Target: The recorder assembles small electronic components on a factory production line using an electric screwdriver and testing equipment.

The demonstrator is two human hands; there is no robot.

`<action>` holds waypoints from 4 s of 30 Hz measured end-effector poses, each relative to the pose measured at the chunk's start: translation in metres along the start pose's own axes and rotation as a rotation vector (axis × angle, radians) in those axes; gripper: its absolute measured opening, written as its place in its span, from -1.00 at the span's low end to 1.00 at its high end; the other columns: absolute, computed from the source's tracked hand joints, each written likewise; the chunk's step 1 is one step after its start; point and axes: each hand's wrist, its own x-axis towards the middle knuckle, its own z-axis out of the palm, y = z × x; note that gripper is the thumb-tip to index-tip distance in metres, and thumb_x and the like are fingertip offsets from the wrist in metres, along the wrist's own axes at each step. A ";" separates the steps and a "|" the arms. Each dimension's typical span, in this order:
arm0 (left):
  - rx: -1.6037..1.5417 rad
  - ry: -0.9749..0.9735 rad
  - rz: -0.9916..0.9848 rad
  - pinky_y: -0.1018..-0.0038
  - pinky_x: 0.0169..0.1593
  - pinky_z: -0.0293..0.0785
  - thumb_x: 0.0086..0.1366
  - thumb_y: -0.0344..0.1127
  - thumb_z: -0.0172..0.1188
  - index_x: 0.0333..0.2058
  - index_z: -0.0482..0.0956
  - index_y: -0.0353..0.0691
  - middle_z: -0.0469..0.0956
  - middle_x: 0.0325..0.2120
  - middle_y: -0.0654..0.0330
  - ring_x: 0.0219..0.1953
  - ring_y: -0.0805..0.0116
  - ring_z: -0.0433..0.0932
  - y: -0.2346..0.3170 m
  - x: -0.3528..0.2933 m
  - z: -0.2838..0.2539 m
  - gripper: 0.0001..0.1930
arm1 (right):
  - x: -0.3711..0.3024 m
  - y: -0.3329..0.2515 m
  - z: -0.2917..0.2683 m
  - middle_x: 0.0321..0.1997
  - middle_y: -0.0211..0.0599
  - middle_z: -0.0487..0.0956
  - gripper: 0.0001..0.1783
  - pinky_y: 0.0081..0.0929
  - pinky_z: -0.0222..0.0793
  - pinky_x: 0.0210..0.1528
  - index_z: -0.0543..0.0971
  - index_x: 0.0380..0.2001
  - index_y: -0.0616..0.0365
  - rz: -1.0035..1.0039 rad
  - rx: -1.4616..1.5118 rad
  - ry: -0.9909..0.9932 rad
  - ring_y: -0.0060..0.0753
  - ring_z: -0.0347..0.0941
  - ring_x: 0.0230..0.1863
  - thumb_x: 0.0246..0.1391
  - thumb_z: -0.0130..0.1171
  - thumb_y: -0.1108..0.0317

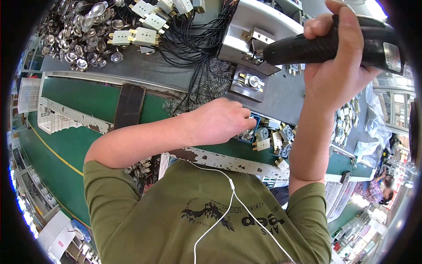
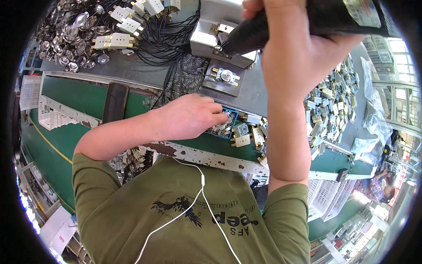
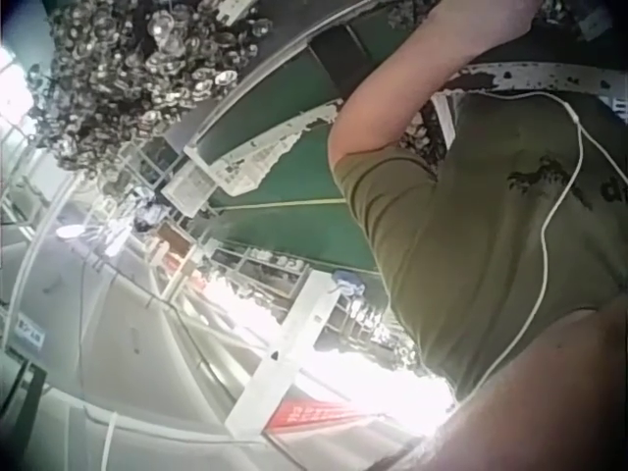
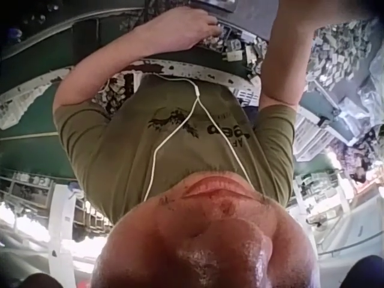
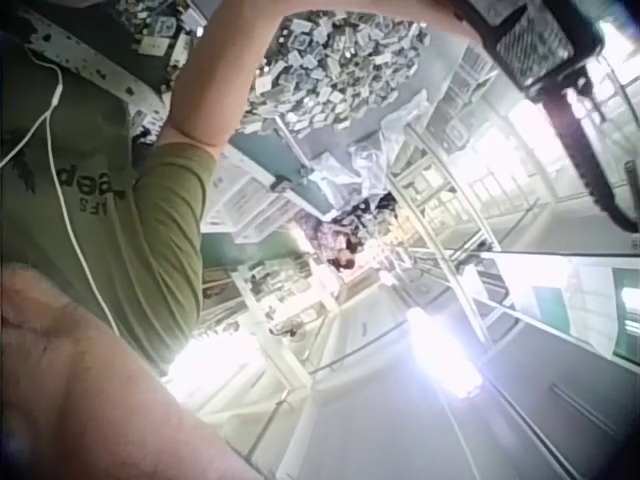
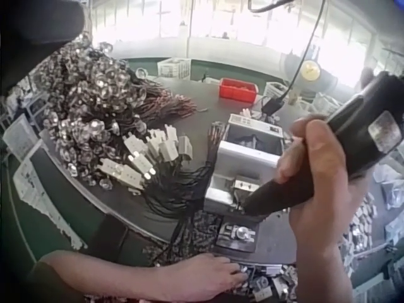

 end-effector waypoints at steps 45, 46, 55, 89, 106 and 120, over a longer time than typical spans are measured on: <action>0.008 0.127 0.036 0.19 -0.26 0.63 0.14 -0.37 0.20 -0.38 0.61 -0.24 0.63 -0.46 0.11 -0.32 0.12 0.69 0.005 -0.004 0.002 -0.90 | 0.017 0.013 -0.025 -0.50 -0.15 0.52 -0.66 -0.35 0.37 -0.28 0.53 -0.18 0.47 -0.013 0.152 -0.217 -0.37 0.42 -0.43 0.26 0.21 0.29; 0.015 0.138 0.043 0.19 -0.25 0.64 0.13 -0.37 0.21 -0.39 0.63 -0.25 0.64 -0.45 0.10 -0.31 0.12 0.70 0.003 -0.005 0.004 -0.89 | 0.025 0.014 -0.029 -0.53 -0.12 0.54 -0.66 -0.38 0.43 -0.38 0.53 -0.18 0.49 -0.010 0.215 -0.235 -0.34 0.46 -0.51 0.22 0.23 0.32; 0.095 0.080 -0.008 0.36 -0.24 0.59 0.10 -0.35 0.25 -0.42 0.63 -0.19 0.63 -0.39 0.24 -0.26 0.30 0.67 0.009 -0.024 0.005 -0.92 | 0.028 0.018 -0.028 -0.24 -0.23 0.58 -0.79 -0.37 0.42 -0.35 0.50 -0.24 0.22 -0.077 0.122 -0.059 -0.44 0.45 -0.38 0.23 0.23 0.29; 0.040 0.207 0.059 0.25 -0.26 0.65 0.01 -0.37 0.28 -0.47 0.75 -0.25 0.73 -0.45 0.09 -0.32 0.14 0.73 0.001 -0.026 0.017 -0.88 | 0.020 0.016 -0.012 -0.31 -0.29 0.57 -0.72 -0.45 0.51 -0.33 0.52 -0.19 0.13 -0.138 0.010 -0.034 -0.45 0.48 -0.39 0.14 0.31 0.22; 0.106 0.227 0.070 0.32 -0.31 0.61 0.05 -0.35 0.27 -0.46 0.70 -0.19 0.68 -0.45 0.17 -0.32 0.23 0.70 0.004 -0.036 0.007 -0.91 | 0.035 0.013 -0.028 -0.21 -0.26 0.58 -0.73 -0.41 0.52 -0.36 0.43 -0.17 0.09 -0.104 -0.039 -0.080 -0.43 0.50 -0.37 0.16 0.27 0.28; 0.071 0.206 0.044 0.32 -0.25 0.56 0.18 -0.28 0.24 -0.45 0.67 -0.13 0.65 -0.43 0.26 -0.27 0.29 0.67 0.005 -0.041 0.010 -0.89 | 0.032 0.012 -0.030 -0.19 -0.20 0.59 -0.71 -0.45 0.48 -0.38 0.43 -0.16 0.09 -0.087 -0.092 -0.057 -0.40 0.47 -0.36 0.16 0.31 0.29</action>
